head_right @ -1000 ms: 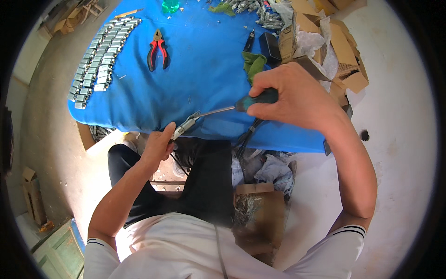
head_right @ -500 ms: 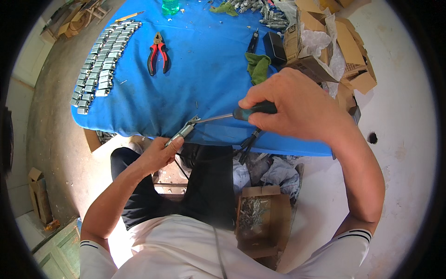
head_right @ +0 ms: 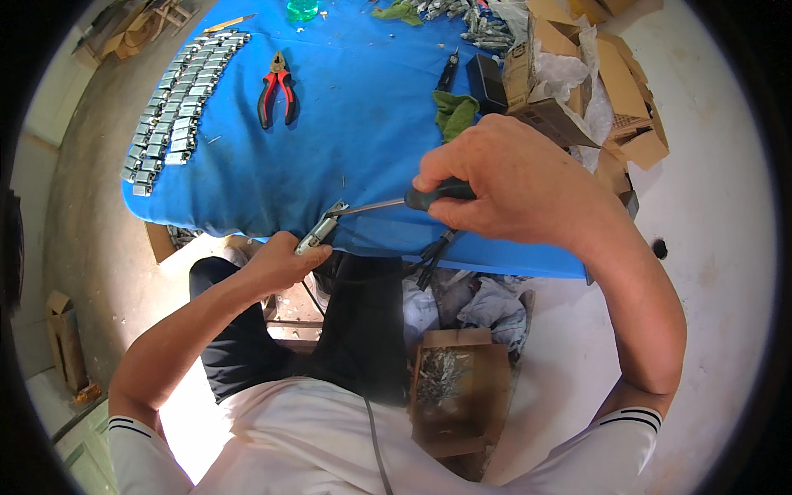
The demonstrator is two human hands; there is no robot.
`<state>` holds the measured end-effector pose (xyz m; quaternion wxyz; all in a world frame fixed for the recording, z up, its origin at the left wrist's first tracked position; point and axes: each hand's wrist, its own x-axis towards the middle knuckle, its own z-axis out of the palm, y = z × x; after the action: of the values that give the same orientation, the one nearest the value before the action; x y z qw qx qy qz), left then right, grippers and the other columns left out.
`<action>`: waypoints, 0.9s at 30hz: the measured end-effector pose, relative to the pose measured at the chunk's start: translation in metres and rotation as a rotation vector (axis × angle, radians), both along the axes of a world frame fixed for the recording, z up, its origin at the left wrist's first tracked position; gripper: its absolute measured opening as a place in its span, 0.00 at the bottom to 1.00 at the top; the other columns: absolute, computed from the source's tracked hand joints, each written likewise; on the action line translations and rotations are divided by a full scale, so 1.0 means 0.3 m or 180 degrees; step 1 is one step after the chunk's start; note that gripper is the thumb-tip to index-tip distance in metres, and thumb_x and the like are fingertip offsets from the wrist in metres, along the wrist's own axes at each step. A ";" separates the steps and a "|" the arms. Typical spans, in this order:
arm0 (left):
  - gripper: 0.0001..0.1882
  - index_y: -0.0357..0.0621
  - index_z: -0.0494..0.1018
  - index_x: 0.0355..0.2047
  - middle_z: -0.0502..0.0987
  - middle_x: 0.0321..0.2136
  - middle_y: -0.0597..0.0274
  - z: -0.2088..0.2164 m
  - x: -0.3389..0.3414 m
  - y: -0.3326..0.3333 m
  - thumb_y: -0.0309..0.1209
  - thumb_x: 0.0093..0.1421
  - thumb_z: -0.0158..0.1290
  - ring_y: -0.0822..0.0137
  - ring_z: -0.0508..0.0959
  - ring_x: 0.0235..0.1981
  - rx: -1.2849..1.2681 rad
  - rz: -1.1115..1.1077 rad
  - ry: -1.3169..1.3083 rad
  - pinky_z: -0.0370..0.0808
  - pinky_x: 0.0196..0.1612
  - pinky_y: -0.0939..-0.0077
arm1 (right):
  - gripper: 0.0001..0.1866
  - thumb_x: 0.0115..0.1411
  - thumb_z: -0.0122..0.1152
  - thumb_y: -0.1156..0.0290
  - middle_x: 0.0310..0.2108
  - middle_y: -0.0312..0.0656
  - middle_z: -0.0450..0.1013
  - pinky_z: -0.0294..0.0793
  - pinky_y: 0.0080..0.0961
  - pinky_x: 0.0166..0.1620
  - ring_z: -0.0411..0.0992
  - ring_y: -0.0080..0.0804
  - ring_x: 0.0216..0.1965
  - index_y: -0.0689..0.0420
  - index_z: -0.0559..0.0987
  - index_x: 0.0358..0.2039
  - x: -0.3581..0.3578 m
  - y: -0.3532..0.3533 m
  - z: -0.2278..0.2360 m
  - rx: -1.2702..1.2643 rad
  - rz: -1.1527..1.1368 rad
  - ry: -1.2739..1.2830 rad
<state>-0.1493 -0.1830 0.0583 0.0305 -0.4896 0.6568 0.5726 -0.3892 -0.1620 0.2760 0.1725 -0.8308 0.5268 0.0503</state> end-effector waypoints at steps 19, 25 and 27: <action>0.22 0.25 0.67 0.16 0.66 0.12 0.52 0.000 -0.028 0.034 0.38 0.54 0.52 0.65 0.69 0.16 -0.0287 0.0207 -0.0121 0.64 0.20 0.62 | 0.11 0.49 0.64 0.72 0.23 0.44 0.76 0.70 0.20 0.31 0.72 0.24 0.24 0.65 0.80 0.32 -0.135 0.036 -0.103 0.0666 -0.0841 -0.1150; 0.22 0.23 0.72 0.24 0.74 0.24 0.31 -0.002 -0.037 0.036 0.39 0.53 0.52 0.38 0.77 0.30 -0.0446 0.0081 -0.0397 0.72 0.35 0.55 | 0.11 0.49 0.64 0.72 0.26 0.44 0.77 0.71 0.21 0.32 0.74 0.24 0.27 0.64 0.80 0.33 -0.164 0.080 -0.150 0.0623 -0.0986 -0.1375; 0.22 0.24 0.73 0.25 0.75 0.24 0.32 0.001 -0.040 0.028 0.39 0.53 0.52 0.38 0.77 0.31 -0.0449 0.0052 -0.0497 0.73 0.35 0.55 | 0.10 0.49 0.63 0.72 0.25 0.44 0.77 0.72 0.24 0.31 0.74 0.30 0.26 0.61 0.80 0.32 -0.156 0.100 -0.141 0.0122 -0.0509 -0.1156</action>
<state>-0.1614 -0.1745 0.0585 0.0423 -0.5390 0.6871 0.4853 -0.4361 -0.1319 0.2339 0.2839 -0.7783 0.5502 -0.1043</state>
